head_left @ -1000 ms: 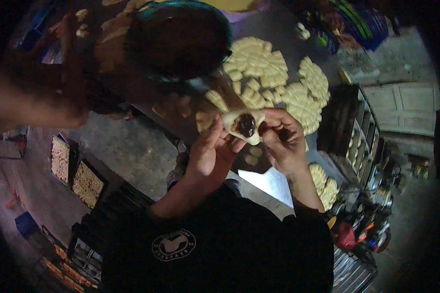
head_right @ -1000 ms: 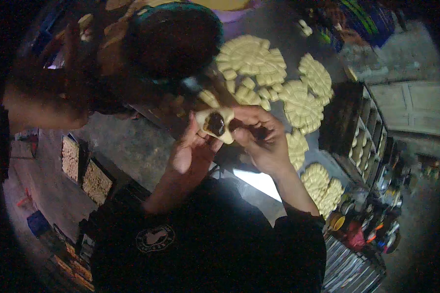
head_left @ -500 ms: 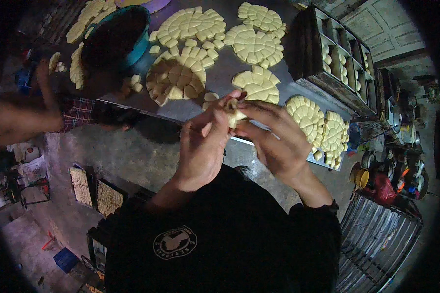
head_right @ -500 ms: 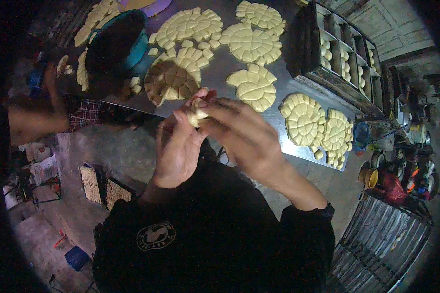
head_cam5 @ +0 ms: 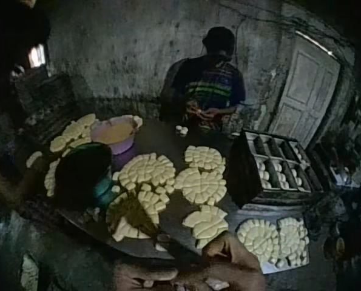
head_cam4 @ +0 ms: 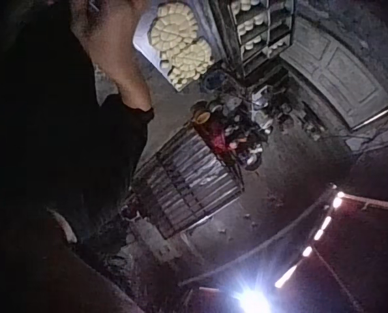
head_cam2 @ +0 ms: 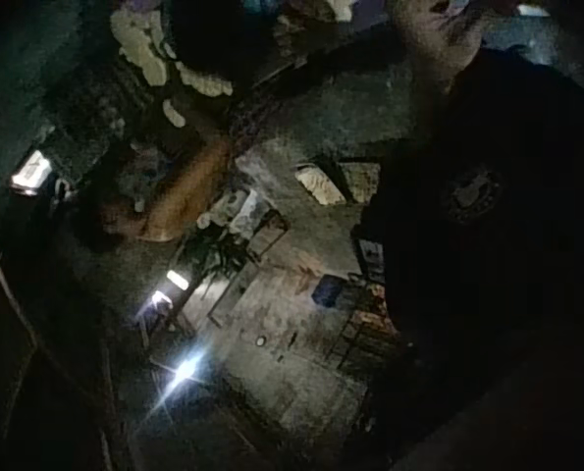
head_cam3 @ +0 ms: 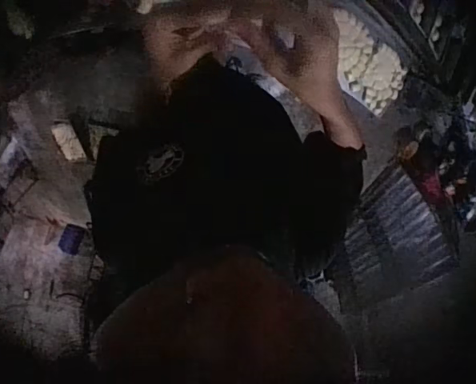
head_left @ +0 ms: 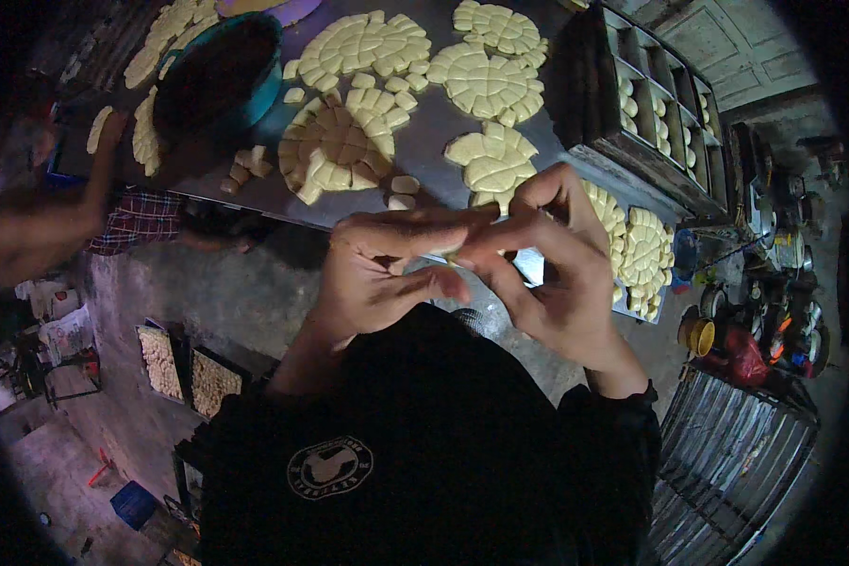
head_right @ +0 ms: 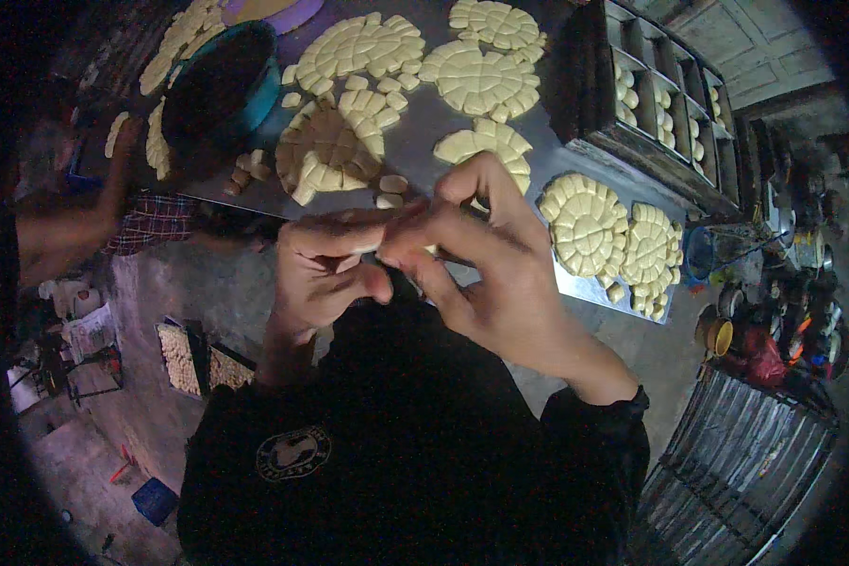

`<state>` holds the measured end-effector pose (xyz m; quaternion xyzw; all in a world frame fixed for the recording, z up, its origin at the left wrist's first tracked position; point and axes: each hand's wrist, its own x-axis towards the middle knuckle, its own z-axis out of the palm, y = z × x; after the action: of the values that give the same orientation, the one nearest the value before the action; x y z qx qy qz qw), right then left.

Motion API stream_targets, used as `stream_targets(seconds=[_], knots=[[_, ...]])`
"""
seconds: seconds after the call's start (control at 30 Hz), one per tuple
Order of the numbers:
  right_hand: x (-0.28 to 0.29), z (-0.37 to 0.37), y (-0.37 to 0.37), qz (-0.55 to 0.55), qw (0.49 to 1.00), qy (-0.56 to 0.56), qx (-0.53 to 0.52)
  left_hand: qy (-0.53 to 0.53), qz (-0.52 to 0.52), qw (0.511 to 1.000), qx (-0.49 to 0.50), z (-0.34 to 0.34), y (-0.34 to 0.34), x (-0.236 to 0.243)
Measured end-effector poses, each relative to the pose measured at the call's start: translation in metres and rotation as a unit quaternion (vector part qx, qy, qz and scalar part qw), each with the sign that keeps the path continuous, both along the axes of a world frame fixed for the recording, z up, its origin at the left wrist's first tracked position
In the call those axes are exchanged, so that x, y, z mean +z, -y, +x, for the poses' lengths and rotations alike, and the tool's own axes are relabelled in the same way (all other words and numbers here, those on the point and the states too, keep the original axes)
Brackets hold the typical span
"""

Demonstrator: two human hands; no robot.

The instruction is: The person prepares dough by filling pieces with a brown substance from a bowl, rolling them into balls, and placing them into rectangular baking pans.

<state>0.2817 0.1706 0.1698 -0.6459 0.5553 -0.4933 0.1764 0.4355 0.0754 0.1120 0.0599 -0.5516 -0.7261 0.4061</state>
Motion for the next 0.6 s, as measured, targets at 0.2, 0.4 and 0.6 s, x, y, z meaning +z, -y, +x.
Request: stream_targets(seconds=[0.2,0.4,0.6], knots=[[0.013,0.011,0.052,0.070,0.995,0.005,0.077,-0.008,0.125,0.989,-0.084,0.016,0.054,-0.020],[-0.036,0.035,0.103,0.107,0.992,-0.030,-0.052,0.053,0.416,0.878,-0.229,0.033,0.111,-0.059],[-0.142,0.085,0.104,0.276,0.839,0.418,-0.211,0.235,0.213,0.933,-0.172,0.047,0.125,-0.167]])
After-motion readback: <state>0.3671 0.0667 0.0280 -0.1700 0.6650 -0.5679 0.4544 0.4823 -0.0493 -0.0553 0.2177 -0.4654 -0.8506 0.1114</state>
